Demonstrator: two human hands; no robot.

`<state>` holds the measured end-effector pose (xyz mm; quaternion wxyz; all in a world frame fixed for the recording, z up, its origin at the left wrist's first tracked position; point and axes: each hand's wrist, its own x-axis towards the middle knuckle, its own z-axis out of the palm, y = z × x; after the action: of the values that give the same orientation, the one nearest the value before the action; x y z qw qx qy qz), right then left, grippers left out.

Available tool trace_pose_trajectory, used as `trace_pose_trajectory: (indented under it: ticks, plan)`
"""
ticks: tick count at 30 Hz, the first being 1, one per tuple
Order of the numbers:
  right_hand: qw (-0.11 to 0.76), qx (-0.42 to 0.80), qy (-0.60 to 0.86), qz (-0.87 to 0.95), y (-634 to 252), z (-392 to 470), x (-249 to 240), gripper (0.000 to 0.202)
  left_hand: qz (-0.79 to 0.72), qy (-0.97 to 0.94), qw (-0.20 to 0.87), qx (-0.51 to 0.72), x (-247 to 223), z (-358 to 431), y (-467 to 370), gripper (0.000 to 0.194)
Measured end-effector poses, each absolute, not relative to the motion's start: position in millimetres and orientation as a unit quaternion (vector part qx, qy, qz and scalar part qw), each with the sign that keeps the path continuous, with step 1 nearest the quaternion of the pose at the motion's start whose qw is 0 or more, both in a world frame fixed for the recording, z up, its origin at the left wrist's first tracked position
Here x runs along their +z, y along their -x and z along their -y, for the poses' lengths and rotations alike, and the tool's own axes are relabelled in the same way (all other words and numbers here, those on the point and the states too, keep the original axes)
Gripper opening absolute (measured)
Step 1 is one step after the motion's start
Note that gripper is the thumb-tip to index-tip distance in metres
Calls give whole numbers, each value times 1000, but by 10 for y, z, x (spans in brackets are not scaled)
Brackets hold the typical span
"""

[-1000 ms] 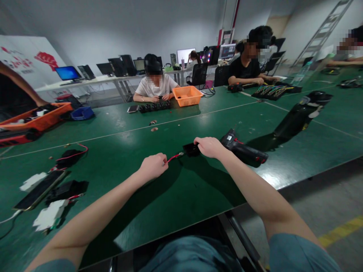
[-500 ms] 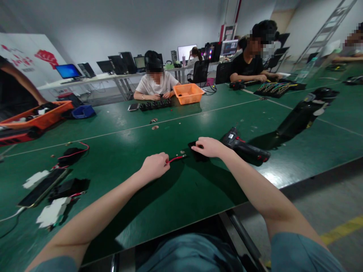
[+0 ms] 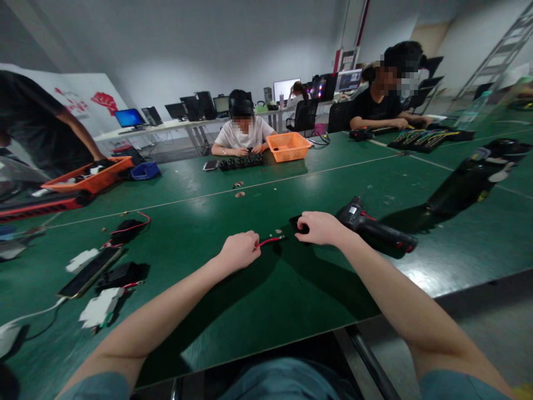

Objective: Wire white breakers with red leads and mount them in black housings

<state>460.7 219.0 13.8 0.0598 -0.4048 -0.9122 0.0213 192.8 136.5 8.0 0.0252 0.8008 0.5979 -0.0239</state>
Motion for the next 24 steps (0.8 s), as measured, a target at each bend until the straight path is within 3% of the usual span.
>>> trace_pose_trajectory:
  ticks: [3,7,9,14,20,24]
  plan:
    - [46,42,384,921,-4634,-2190,145,14,-598,-801,27,-22,89,-1359,-1931,19]
    - [33,69,383,921,-4685,-2205,195,13,-598,-801,25,-21,76,-1357,-1925,20]
    - [42,71,398,913,-4695,-2205,217,21,-598,-801,23,-21,64,-1360,-1917,20]
    - [49,69,393,916,-4672,-2194,200,66,-593,-805,25,-17,58,-1369,-1906,20]
    - [23,60,375,925,-4638,-2178,172,47,-601,-798,27,-27,81,-1362,-1923,19]
    - [31,70,365,928,-4620,-2159,182,47,-594,-803,27,-21,82,-1364,-1923,20]
